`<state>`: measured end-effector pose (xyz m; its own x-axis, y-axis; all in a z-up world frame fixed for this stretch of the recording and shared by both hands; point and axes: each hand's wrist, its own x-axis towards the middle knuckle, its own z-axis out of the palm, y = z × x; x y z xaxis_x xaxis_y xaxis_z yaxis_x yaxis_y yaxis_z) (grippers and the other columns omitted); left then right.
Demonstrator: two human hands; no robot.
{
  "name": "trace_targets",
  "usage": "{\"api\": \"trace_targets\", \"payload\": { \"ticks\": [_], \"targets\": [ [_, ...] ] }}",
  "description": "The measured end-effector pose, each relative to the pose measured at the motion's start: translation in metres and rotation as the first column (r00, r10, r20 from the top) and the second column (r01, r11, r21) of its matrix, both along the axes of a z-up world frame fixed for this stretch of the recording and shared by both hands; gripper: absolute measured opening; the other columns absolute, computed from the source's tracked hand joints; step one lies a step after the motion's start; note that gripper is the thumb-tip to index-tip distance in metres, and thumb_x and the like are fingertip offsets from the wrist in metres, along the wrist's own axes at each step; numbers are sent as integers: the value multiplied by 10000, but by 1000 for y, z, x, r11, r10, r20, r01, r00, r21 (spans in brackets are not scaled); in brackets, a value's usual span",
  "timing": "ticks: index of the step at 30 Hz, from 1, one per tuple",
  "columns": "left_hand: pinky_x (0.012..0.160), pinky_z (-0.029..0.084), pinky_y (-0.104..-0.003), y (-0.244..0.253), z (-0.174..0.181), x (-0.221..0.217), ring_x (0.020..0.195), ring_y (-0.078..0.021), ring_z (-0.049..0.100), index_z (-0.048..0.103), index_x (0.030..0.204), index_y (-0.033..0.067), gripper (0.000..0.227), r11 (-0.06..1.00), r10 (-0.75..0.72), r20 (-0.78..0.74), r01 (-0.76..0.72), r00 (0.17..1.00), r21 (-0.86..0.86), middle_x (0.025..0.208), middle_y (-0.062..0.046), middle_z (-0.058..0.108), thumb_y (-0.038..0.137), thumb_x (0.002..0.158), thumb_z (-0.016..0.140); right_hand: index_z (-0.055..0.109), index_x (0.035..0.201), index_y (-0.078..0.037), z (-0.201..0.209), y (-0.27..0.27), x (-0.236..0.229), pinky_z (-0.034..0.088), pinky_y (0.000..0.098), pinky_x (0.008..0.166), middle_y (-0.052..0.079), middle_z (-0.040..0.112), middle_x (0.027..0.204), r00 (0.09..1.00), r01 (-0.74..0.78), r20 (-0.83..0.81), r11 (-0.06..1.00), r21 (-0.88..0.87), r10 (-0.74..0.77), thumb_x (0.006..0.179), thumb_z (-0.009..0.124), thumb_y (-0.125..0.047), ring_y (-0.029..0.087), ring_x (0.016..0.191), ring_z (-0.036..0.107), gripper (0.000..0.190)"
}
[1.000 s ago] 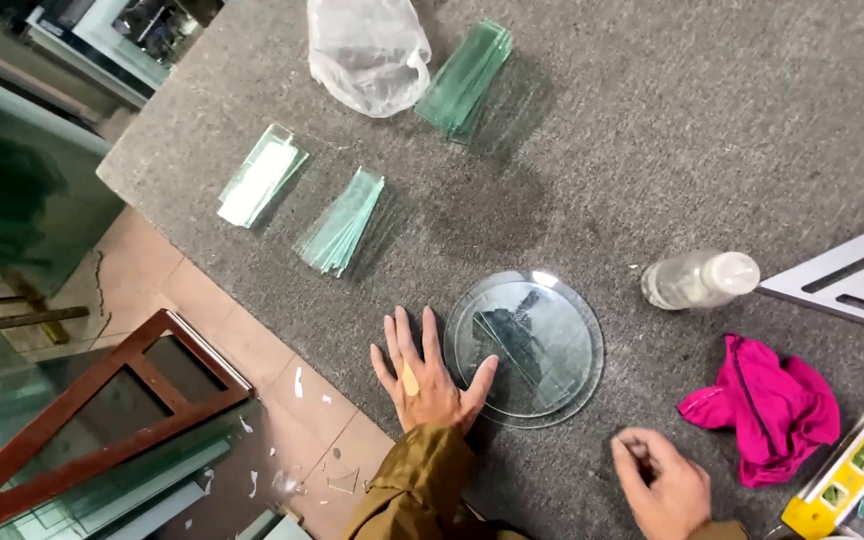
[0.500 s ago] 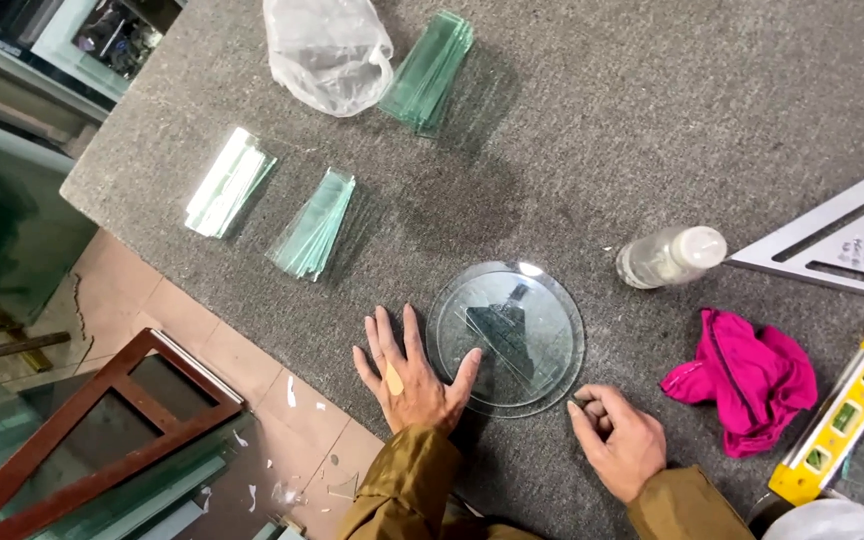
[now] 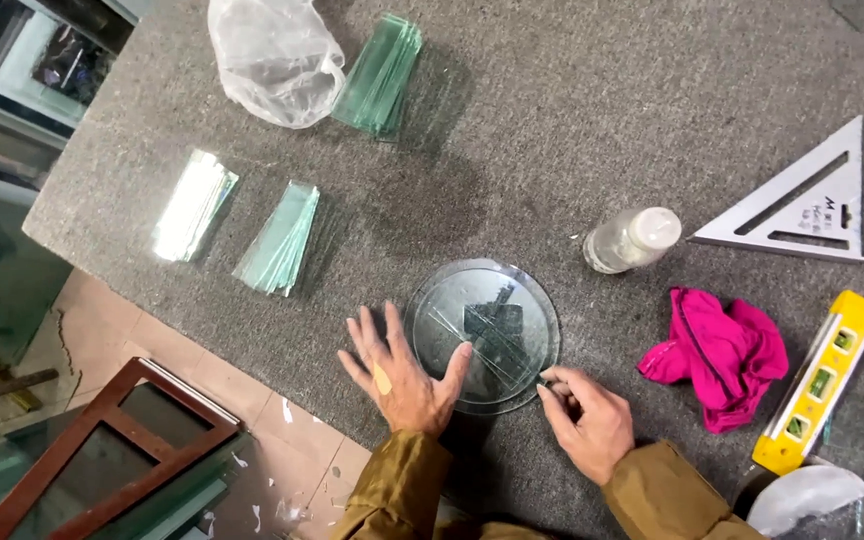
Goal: Cleaning a circular glass plate with a cloth and liquid, then precisely arranging thin glass strips on the surface.
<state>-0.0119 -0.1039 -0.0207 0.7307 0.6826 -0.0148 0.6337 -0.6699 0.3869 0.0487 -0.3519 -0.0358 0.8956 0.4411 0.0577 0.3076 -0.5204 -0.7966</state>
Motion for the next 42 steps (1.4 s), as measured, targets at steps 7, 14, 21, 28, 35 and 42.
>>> {"api": "trace_targets", "payload": {
  "ticks": [7,14,21,28,35,42],
  "targets": [
    [1348,7,-723,-10,8,23,1739,-408,147,405,1733,123,1111,993,107,199,-116,974,33,1840,-195,285,815,896,641,808,1163,-236,-5,8,6,586,313,739,-105,768,759,977,102,-173,986,-130,-124,948,817,-336,124,576,649,237],
    [1364,-60,-646,-9,11,27,1747,-352,74,367,1745,137,1118,991,137,122,-137,983,-13,1867,-145,187,841,905,588,839,1067,-185,9,9,16,576,304,654,-63,774,746,926,96,-346,979,-179,-154,945,838,-292,96,583,617,162],
    [1371,-97,-622,-9,11,28,1753,-338,46,344,1757,159,1111,991,135,114,-134,984,-18,1874,-140,169,843,915,580,848,1030,-111,17,14,20,585,279,551,-14,774,683,875,118,-457,986,-116,-158,964,831,-221,112,506,652,129],
    [1371,-15,-673,-12,13,27,1751,-373,101,370,1746,139,1089,993,120,151,-118,981,-18,1861,-157,224,825,931,594,847,1024,-121,23,17,22,585,284,587,-4,793,664,892,91,-434,991,-103,-127,970,819,-227,109,510,651,122],
    [1377,-28,-653,-11,6,27,1755,-348,88,361,1751,149,1124,990,134,105,-137,985,20,1868,-155,213,866,912,570,864,1044,-129,14,14,19,626,253,581,-16,840,723,930,48,-362,997,-60,-67,967,819,-220,71,606,718,126],
    [1379,12,-657,-12,6,28,1749,-366,139,383,1744,141,1139,987,141,104,-148,985,58,1860,-146,239,876,897,586,866,1006,-162,14,16,18,595,250,590,-45,829,694,935,74,-339,993,-94,-102,958,830,-242,58,579,727,101]
  ]
}}
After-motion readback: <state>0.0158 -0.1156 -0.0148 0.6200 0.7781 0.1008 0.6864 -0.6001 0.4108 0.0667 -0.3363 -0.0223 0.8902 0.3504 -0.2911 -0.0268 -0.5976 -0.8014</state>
